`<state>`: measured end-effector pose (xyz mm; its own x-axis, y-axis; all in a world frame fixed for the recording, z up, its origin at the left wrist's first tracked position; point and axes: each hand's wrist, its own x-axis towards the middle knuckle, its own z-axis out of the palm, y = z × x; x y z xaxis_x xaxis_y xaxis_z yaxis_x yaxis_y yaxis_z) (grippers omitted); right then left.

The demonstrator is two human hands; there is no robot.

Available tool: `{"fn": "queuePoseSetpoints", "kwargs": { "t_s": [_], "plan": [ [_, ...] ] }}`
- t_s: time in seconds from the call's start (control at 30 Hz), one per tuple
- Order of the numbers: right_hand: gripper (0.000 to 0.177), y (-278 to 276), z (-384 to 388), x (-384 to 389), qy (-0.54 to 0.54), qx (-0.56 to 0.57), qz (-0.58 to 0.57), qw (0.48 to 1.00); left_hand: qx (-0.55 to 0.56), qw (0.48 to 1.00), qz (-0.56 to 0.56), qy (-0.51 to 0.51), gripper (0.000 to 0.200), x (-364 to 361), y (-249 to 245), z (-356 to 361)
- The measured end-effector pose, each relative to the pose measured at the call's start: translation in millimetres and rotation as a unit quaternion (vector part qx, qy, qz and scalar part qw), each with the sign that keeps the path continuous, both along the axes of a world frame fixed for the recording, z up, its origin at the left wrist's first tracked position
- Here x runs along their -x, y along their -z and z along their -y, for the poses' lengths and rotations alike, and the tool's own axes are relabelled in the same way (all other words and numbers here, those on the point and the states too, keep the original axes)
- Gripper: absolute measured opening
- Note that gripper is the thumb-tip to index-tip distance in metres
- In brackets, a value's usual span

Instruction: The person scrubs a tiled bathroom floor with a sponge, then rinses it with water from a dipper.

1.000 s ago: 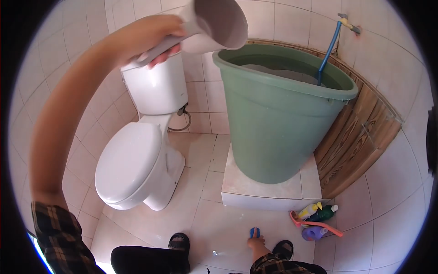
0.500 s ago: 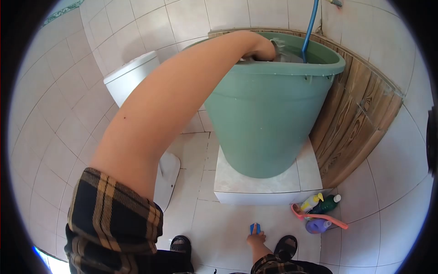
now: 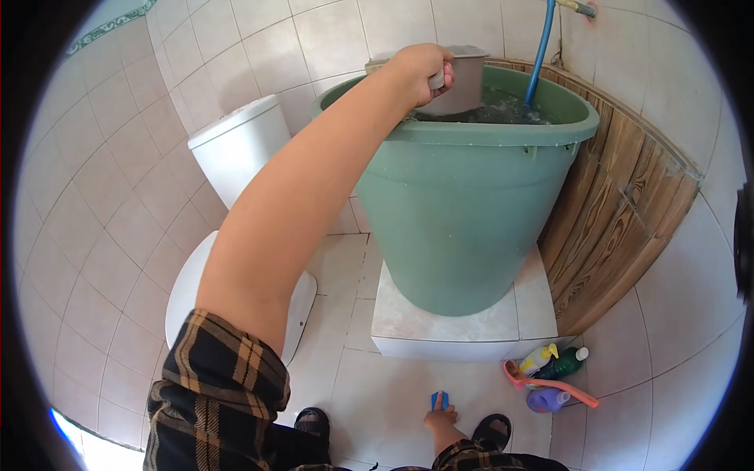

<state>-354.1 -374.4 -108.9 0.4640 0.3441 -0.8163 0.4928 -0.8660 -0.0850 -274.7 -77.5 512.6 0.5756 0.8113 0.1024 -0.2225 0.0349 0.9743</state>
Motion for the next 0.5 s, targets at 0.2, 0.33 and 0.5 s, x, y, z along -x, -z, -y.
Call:
{"fn": "queuePoseSetpoints", "kwargs": {
  "t_s": [0.2, 0.33, 0.5],
  "plan": [
    [0.081, -2.3, 1.3, 1.9, -0.004, 0.004, 0.009, 1.0, -0.124, 0.987, -0.057, -0.087, 0.012, 5.0, 4.5, -22.9],
    [0.081, -15.3, 1.3, 0.4, -0.01, 0.008, -0.001, 1.0, 0.038, 0.988, -0.085, -0.122, 0.012, 32.6, -38.9, -37.0],
    [0.081, -8.4, -3.6, 2.1, 0.006, 0.022, 0.007, 1.0, 0.163, 0.977, -0.012, -0.138, 0.011, 69.6, -86.9, -44.3]
  ]
}}
